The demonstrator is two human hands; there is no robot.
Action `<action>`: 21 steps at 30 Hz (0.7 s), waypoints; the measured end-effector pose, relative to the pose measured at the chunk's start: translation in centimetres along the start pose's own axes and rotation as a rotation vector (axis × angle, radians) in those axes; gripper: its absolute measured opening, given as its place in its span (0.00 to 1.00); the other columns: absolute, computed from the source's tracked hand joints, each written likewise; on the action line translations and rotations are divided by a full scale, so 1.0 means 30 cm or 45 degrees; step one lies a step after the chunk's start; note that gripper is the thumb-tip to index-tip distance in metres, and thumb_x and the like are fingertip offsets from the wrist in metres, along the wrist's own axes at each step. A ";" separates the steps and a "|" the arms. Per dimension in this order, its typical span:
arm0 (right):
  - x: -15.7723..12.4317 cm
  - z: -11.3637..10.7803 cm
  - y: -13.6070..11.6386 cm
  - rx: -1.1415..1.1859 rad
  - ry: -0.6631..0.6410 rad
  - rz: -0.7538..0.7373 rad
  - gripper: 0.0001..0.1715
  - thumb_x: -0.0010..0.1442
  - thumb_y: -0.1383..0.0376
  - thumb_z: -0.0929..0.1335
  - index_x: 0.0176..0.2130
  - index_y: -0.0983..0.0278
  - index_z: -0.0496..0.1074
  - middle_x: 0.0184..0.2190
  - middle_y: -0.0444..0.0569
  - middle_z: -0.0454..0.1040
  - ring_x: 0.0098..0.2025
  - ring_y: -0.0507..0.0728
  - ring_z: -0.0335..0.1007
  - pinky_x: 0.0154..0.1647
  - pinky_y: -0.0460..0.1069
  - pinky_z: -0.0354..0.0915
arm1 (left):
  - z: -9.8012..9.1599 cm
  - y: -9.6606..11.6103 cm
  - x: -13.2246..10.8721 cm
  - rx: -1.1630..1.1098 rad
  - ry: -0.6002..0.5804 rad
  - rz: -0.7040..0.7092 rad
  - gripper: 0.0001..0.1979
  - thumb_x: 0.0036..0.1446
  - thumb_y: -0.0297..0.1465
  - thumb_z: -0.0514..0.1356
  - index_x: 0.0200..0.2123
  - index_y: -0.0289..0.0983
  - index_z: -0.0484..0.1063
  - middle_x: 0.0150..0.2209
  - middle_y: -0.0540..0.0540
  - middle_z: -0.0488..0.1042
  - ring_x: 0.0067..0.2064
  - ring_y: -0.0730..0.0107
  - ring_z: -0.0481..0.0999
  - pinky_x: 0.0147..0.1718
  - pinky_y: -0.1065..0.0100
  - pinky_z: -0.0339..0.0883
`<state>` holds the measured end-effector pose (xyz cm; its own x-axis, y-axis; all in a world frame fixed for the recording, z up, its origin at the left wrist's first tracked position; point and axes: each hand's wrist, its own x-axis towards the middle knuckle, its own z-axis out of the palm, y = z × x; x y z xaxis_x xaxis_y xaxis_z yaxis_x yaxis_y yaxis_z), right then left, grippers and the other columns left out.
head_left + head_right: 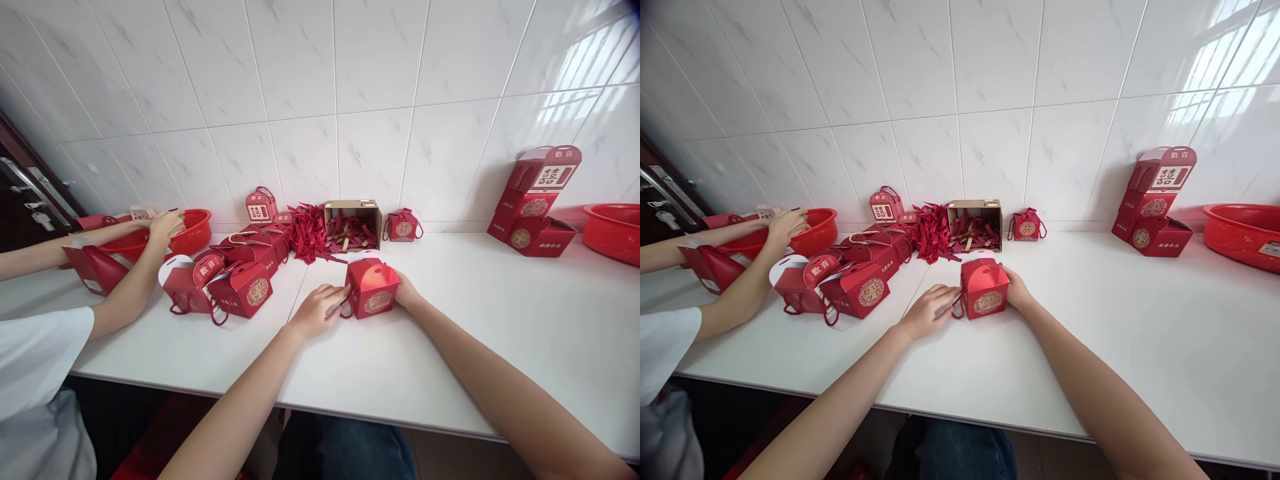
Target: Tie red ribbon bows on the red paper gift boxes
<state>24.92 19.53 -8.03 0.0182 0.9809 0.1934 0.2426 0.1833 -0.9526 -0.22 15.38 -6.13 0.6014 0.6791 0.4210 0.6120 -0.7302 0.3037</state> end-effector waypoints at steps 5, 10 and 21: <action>-0.008 -0.038 -0.001 0.401 0.111 0.086 0.18 0.44 0.57 0.67 0.33 0.64 0.74 0.37 0.52 0.78 0.35 0.61 0.73 0.34 0.52 0.67 | 0.013 -0.048 0.041 0.413 -0.006 -0.431 0.16 0.59 0.32 0.51 0.48 0.40 0.70 0.50 0.43 0.70 0.53 0.60 0.66 0.52 0.60 0.61; 0.005 -0.031 -0.001 0.628 0.205 0.088 0.14 0.42 0.56 0.68 0.28 0.63 0.74 0.28 0.49 0.77 0.31 0.59 0.71 0.30 0.50 0.65 | 0.032 -0.191 0.173 0.600 0.076 -0.728 0.15 0.53 0.30 0.53 0.44 0.35 0.70 0.46 0.38 0.69 0.50 0.52 0.67 0.47 0.55 0.62; -0.035 -0.003 -0.074 0.434 0.128 -0.179 0.14 0.56 0.57 0.63 0.28 0.62 0.72 0.26 0.46 0.74 0.28 0.55 0.68 0.29 0.48 0.64 | 0.032 -0.371 0.357 0.638 0.213 -0.836 0.20 0.51 0.31 0.53 0.47 0.31 0.70 0.60 0.33 0.61 0.63 0.44 0.50 0.57 0.42 0.42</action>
<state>24.44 18.09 -6.09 0.1065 0.9367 0.3336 -0.0870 0.3430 -0.9353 -0.11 30.86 -5.82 -0.0158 0.9054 0.4243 0.9902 -0.0446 0.1320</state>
